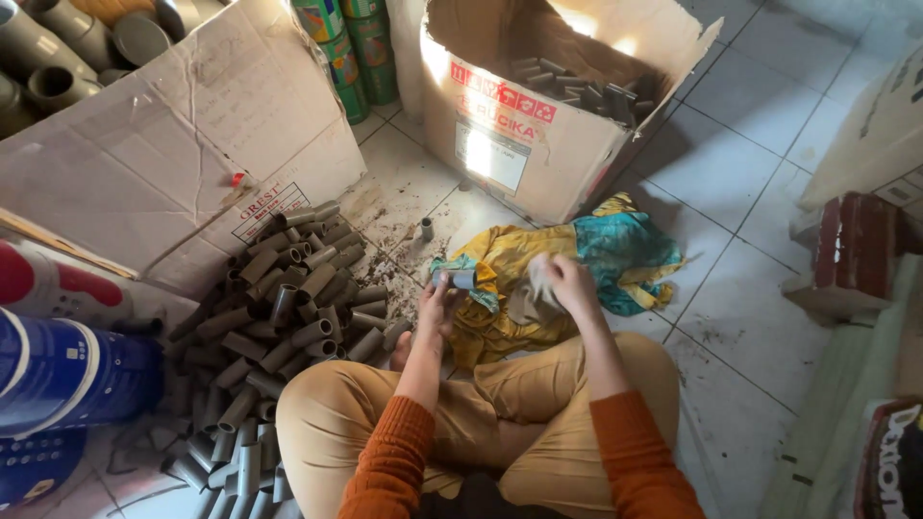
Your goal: The person sits on the floor and wipes small cylindrical metal parts with a cloth. They pick up each part from a pile, wipe it, and place it into a cardboard box. The process is repeated for multiple parts throughout the clip.
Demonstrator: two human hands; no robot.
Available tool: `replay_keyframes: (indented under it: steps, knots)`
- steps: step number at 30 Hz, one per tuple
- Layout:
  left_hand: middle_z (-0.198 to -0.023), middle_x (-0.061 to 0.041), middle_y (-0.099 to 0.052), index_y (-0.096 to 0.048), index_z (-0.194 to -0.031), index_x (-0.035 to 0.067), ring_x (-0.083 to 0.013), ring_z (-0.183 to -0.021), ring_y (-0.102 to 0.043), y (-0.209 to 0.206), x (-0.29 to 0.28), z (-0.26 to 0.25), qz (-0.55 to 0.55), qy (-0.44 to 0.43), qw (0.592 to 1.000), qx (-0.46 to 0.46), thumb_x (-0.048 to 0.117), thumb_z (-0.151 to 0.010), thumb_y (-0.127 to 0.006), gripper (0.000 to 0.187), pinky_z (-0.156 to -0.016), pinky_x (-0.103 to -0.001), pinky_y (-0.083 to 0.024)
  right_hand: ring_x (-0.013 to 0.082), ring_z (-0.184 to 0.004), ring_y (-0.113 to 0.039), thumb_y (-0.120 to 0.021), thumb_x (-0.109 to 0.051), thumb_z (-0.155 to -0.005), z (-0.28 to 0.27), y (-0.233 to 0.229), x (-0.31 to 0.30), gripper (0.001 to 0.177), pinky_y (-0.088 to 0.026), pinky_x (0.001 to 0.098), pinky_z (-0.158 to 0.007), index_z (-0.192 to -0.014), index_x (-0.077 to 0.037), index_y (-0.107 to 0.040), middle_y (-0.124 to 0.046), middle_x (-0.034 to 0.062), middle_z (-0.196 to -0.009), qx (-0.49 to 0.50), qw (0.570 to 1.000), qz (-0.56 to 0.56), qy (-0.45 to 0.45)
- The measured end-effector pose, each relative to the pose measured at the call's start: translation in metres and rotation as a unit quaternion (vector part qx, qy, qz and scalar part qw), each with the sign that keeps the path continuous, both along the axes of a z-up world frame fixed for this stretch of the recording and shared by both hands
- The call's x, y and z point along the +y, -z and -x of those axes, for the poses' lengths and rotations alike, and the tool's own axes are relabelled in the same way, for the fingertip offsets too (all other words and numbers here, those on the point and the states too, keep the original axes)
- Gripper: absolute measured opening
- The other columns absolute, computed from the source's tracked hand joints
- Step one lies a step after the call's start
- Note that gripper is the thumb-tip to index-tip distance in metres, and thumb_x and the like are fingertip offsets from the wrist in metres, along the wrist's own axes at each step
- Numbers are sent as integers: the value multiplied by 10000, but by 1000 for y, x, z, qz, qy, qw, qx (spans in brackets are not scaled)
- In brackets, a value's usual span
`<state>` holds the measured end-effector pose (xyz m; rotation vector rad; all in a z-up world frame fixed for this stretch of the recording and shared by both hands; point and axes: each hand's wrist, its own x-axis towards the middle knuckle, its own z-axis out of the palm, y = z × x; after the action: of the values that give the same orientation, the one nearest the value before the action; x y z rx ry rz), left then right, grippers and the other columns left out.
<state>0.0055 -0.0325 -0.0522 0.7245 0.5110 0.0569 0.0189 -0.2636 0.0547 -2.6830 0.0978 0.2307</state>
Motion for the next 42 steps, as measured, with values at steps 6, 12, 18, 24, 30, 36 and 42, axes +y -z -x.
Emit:
replay_keyframes:
  steps: [6,12,18,24,30,36,42]
  knots:
    - [-929,-166,-555,-581,-1070,-3,-381,-922,-615,-18,-6,-5,63,-16,998,4,239,-840,-724,363,-878,-584,-480,377,-1081,-558,-460,-398,-946,-11,49,1,320,-453,480,-914,-1042,-122,-591,-627,216,-1050,-44,979,-188,65]
    - [-1160,-255,-478,-417,-1350,130,-413,-1045,-561,-6,-14,-11,32,29,999,-2,208,-828,-754,626,-916,-567,-456,257,-693,-636,-523,-262,-922,9,54,39,437,-563,328,-555,-1281,-41,-409,-580,204,-934,15,828,-561,1]
    - [-941,-110,-585,-617,-1187,232,-278,-809,-644,-24,-1,-22,-90,66,993,28,310,-807,-741,407,-749,-444,-554,276,-790,-641,-742,-190,-663,41,23,64,157,-498,381,-698,-747,-183,-610,-560,34,-743,-82,914,-251,-309]
    - [-899,-102,-600,-575,-1248,217,-203,-713,-636,-51,6,-24,-198,112,974,3,141,-761,-757,525,-698,-403,-574,118,-670,-638,-646,-225,-677,42,51,87,147,-491,265,-532,-788,-311,-690,-582,-60,-667,-276,900,175,-288]
    - [-1200,-50,-550,-555,-1282,257,-185,-974,-555,-70,19,-36,-171,209,960,-71,85,-777,-708,555,-839,-422,-505,150,-840,-620,-739,-50,-633,19,31,73,223,-463,279,-826,-838,-136,-721,-666,38,-819,11,862,-469,-191]
    - [-1290,-154,-515,-425,-1388,196,-204,-1060,-559,-74,4,-30,-85,227,946,-216,-45,-821,-613,644,-888,-448,-489,181,-422,-468,-600,45,-653,15,68,67,76,-353,308,-409,-694,48,-535,-520,220,-638,133,639,-751,-97]
    - [-903,-110,-552,-615,-1198,235,-201,-729,-634,-23,3,-55,-229,160,958,-71,41,-677,-827,595,-608,-406,-604,253,-810,-629,-646,-77,-710,26,57,81,106,-549,342,-698,-788,-117,-706,-606,91,-766,-124,960,-11,-249]
